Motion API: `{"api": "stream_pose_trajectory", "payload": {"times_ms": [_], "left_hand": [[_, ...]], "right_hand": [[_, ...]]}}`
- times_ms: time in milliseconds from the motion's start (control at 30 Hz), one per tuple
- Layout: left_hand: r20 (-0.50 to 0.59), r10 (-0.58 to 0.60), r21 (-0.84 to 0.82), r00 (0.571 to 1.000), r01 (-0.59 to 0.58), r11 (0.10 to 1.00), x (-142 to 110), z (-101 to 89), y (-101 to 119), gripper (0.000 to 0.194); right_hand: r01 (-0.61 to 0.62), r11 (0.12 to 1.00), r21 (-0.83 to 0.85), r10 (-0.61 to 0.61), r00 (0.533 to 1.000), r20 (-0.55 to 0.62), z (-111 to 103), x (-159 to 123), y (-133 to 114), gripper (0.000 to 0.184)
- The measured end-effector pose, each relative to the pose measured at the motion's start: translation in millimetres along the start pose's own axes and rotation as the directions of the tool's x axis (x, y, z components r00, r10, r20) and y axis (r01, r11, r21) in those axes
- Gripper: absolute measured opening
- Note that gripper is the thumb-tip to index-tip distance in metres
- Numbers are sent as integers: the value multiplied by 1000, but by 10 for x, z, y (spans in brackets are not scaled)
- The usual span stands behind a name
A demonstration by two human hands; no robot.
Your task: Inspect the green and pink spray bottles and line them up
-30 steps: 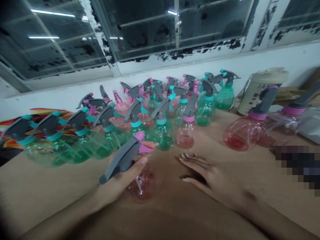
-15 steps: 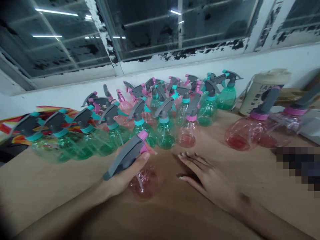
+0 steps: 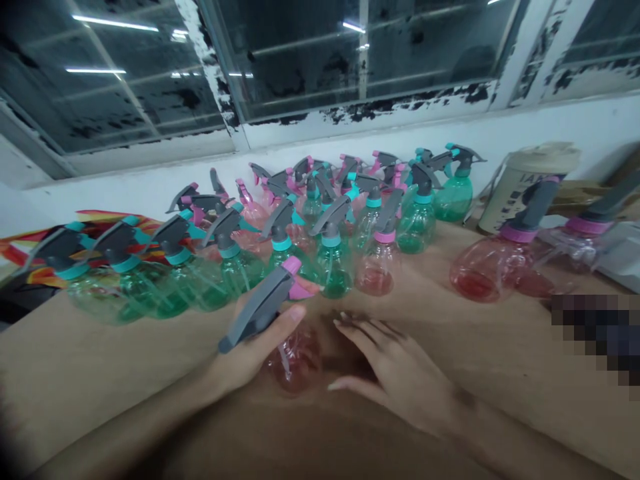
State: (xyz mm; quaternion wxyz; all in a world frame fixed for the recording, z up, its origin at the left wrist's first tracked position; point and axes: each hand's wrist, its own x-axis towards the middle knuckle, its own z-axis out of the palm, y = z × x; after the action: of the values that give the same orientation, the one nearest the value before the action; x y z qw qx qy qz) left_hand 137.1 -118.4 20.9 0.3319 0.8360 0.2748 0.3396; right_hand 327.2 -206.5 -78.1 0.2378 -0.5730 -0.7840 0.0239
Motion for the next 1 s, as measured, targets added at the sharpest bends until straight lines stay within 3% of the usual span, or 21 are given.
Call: {"api": "stream_pose_trajectory", "payload": {"times_ms": [133, 267, 467, 567, 667, 767, 900, 1000], "left_hand": [[24, -43, -74, 999, 45, 996, 3, 26, -29, 25], [-3, -16, -146, 1000, 16, 989, 0, 51, -66, 24], [26, 32, -140, 999, -28, 990, -16, 31, -91, 30], [91, 48, -109, 995, -38, 993, -19, 13, -83, 43], [147, 123, -54, 981, -116, 992, -48, 53, -99, 62], [200, 154, -39, 968, -149, 988, -138, 182, -166, 67], [276, 78, 58, 958, -98, 993, -320, 404, -296, 60], [316, 72, 127, 946, -117, 985, -412, 510, -378, 51]], "right_hand": [[-51, 985, 162, 56, 998, -25, -76, 164, -321, 78], [-113, 951, 289, 142, 987, -79, -87, 323, -603, 78], [-138, 945, 296, 206, 955, -214, -15, 465, -825, 58], [-162, 949, 270, 214, 960, -178, -69, 452, -834, 49], [-192, 953, 236, 231, 962, -148, -195, 337, -763, 44], [-240, 958, 159, 264, 953, -152, -354, 119, -560, 39], [-241, 970, -22, 228, 941, -250, -562, -224, -63, 52], [-289, 932, -221, 209, 923, -324, -698, -394, 363, 55]]}}
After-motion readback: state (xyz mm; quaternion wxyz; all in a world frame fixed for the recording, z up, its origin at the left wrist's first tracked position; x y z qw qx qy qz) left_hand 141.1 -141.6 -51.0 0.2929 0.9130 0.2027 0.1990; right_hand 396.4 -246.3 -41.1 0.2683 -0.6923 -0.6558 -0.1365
